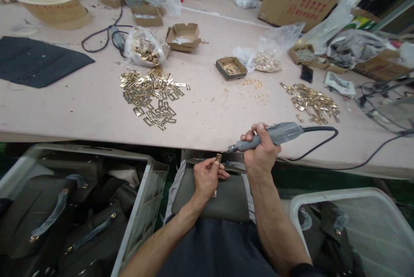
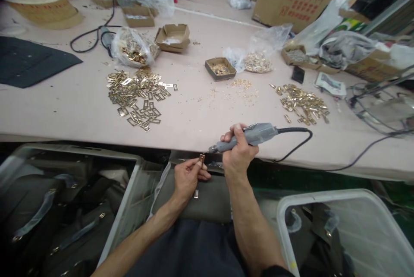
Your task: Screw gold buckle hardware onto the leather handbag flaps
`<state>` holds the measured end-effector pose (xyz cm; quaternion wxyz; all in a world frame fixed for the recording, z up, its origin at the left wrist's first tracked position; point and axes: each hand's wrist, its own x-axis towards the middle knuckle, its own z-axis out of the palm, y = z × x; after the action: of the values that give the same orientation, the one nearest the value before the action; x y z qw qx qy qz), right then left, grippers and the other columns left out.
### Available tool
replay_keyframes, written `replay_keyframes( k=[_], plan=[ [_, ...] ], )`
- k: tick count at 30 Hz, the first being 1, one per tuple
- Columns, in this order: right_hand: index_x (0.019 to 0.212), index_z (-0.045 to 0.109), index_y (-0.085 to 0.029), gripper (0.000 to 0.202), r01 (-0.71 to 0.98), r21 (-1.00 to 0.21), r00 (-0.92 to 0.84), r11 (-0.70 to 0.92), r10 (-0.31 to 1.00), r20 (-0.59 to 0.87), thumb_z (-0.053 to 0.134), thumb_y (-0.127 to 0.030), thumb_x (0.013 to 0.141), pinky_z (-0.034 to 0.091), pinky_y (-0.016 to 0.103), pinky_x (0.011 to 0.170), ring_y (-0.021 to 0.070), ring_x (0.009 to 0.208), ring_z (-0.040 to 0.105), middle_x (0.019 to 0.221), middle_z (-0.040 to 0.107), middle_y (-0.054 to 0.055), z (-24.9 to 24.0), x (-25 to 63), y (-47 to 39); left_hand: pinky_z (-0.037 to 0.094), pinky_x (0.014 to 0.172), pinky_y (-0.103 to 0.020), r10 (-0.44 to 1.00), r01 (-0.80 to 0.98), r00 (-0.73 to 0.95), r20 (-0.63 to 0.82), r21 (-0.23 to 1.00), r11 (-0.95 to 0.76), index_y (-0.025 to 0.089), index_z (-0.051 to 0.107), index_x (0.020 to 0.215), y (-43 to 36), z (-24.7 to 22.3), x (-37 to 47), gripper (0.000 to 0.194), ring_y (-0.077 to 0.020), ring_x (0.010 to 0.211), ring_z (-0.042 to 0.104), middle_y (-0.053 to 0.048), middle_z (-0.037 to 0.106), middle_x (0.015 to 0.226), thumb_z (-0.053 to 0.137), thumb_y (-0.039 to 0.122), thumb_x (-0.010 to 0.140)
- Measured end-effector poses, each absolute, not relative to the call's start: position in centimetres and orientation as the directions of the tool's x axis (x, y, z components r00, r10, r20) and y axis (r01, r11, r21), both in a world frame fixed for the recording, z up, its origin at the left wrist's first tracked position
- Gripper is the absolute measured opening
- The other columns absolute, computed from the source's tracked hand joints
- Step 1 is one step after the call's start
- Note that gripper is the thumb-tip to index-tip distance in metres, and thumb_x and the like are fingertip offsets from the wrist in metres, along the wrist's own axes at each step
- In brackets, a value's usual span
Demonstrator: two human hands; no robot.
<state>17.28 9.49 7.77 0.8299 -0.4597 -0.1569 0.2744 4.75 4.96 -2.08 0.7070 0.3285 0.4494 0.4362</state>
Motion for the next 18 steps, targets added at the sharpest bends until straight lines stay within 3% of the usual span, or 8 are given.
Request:
replay_keyframes(
  k=[7, 18],
  plan=[
    [0.091, 0.060, -0.017, 0.025, -0.221, -0.872, 0.772, 0.437, 0.625, 0.118, 0.080, -0.025, 0.079, 0.050, 0.027, 0.052, 0.0096, 0.049, 0.051, 0.071, 0.058, -0.002, 7.4, 15.8, 8.9, 0.060, 0.049, -0.026, 0.911, -0.343, 0.186, -0.368, 0.845, 0.411, 0.008, 0.072, 0.085, 4.9, -2.0, 5.1, 0.039, -0.0208, 0.052, 0.071, -0.008, 0.072, 0.066, 0.075, 0.047, 0.081],
    [0.092, 0.060, -0.018, 0.024, -0.184, -0.898, 0.750, 0.399, 0.648, 0.135, 0.079, -0.029, 0.082, 0.052, 0.027, 0.053, 0.0105, 0.050, 0.053, 0.069, 0.057, -0.003, 6.7, 15.1, 8.5, 0.060, 0.050, -0.026, 0.914, -0.334, 0.177, -0.364, 0.852, 0.404, 0.008, 0.071, 0.082, 5.1, -1.9, 5.4, 0.039, -0.0209, 0.051, 0.071, -0.008, 0.072, 0.061, 0.075, 0.046, 0.081]
  ],
)
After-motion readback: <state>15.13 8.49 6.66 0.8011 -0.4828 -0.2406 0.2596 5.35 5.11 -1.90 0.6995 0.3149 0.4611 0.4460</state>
